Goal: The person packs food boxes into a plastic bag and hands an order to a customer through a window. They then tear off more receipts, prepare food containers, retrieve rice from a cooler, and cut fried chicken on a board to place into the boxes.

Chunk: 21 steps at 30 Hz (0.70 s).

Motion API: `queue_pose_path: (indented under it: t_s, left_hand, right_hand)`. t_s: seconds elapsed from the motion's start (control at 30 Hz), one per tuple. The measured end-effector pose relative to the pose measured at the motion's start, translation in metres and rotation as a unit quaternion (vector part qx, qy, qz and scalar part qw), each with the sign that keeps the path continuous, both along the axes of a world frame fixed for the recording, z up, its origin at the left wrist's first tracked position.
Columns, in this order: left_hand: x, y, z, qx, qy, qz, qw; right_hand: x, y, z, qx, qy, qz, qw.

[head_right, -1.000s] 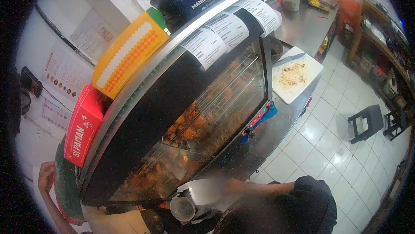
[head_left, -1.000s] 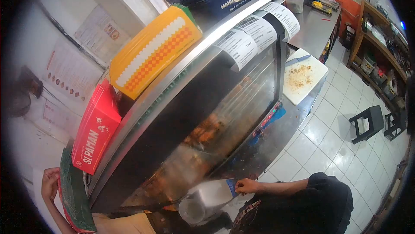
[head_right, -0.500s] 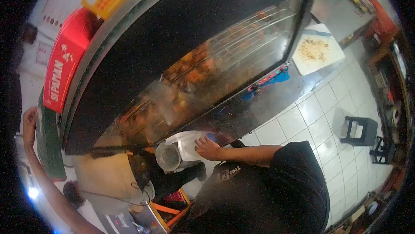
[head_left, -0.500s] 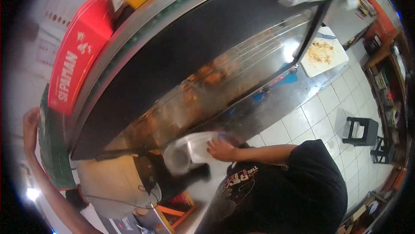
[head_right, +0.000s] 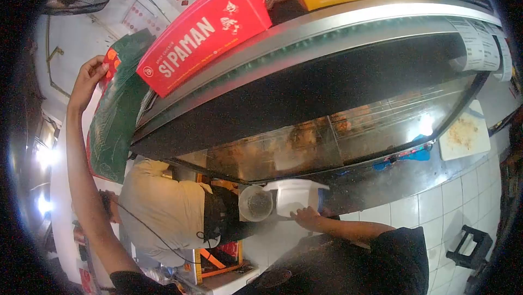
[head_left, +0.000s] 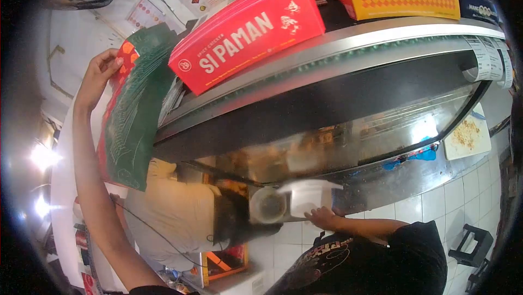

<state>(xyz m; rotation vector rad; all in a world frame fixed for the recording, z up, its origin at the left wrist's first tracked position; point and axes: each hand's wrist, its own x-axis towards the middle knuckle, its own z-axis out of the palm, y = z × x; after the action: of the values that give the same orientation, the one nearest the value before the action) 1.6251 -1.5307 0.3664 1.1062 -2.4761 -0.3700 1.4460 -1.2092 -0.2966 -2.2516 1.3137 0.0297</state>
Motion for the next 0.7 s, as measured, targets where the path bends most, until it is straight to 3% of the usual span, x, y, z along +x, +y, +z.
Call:
queue_pose_path:
  t_s: [0.07,0.27,0.33,0.4,0.5,0.53,0.6,0.7]
  left_hand:
    - [-0.003,-0.001,-0.001,0.005,0.009,-0.013,1.000]
    - [-0.012,-0.005,0.009,0.007,-0.107,-0.035,0.994]
    - [-0.018,-0.006,-0.002,0.008,-0.083,-0.064,0.994]
    - [-0.014,-0.014,-0.002,0.005,-0.135,0.029,0.990]
    - [-0.029,0.010,0.009,0.041,-0.175,0.078,0.981]
    - [-0.025,0.005,0.009,0.039,-0.172,0.086,0.981]
    - [-0.015,-0.013,0.007,-0.137,-0.035,-0.065,0.988]
    - [0.005,-0.031,0.037,-0.206,0.048,-0.035,0.977]
  right_hand:
    - [-0.008,-0.002,-0.006,-0.048,0.007,0.006,0.999]
    - [-0.015,-0.002,-0.010,-0.059,0.038,-0.015,0.997]
    - [-0.020,-0.003,-0.008,-0.059,0.030,-0.026,0.997]
    - [-0.022,-0.005,-0.004,-0.044,0.032,-0.014,0.998]
    - [-0.026,-0.005,-0.013,-0.026,0.036,-0.003,0.999]
    - [-0.027,-0.005,-0.016,-0.030,0.039,0.005,0.999]
    - [-0.027,-0.007,-0.021,-0.025,0.039,0.005,0.999]
    - [-0.026,-0.008,-0.012,-0.038,0.025,-0.006,0.999]
